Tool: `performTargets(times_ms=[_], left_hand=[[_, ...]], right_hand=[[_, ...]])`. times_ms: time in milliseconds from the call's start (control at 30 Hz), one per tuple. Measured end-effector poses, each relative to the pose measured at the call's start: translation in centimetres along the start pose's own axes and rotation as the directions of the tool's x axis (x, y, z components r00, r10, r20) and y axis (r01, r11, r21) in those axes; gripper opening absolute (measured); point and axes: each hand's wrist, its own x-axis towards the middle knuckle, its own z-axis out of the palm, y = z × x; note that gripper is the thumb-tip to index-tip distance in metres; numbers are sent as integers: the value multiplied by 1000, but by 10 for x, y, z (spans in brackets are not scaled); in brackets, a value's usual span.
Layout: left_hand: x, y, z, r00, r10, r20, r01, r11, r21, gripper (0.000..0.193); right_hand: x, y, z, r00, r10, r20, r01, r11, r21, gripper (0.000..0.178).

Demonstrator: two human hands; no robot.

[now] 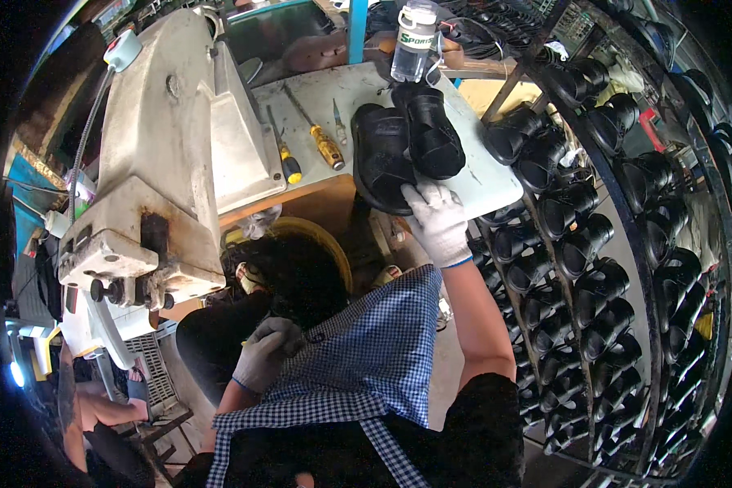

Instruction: Stitching or processing the soles of black sandals using an industrial shoe manufacturing machine.

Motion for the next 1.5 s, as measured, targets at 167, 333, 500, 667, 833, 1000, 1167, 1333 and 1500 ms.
performTargets(times_ms=[167, 333, 500, 667, 833, 1000, 1167, 1333, 1500], left_hand=[[14, 13, 44, 995, -94, -43, 97, 990, 100, 46], [17, 7, 67, 966, 227, 126, -193, 953, -233, 68], [-7, 30, 41, 988, 157, -2, -154, 966, 210, 61], [-18, 61, 47, 958, 286, 17, -263, 857, 443, 67], [-15, 86, 54, 954, 296, 49, -272, 784, 558, 67], [-10, 94, 56, 959, 274, 78, -261, 734, 627, 63], [-12, 94, 53, 957, 281, 77, -272, 770, 577, 59], [-14, 85, 44, 955, 297, 14, -272, 854, 444, 56], [-13, 69, 46, 943, 318, -95, -300, 940, 165, 57]], right_hand=[[-49, -37, -72, 934, 306, -186, -206, 884, 420, 45], [-132, -88, -68, 740, 549, 389, -316, -228, 921, 68], [-169, -115, -13, 644, 315, 698, -558, -432, 709, 73], [-166, -141, 46, 636, 161, 755, -520, -633, 574, 67], [-158, -159, 77, 653, 150, 742, -491, -662, 566, 73], [-159, -163, 73, 619, 149, 771, -497, -686, 531, 72], [-162, -156, 63, 657, 206, 726, -493, -612, 619, 72], [-145, -143, 31, 647, 344, 680, -565, -382, 731, 67], [-99, -135, -23, 667, 481, 569, -518, -250, 818, 75]])
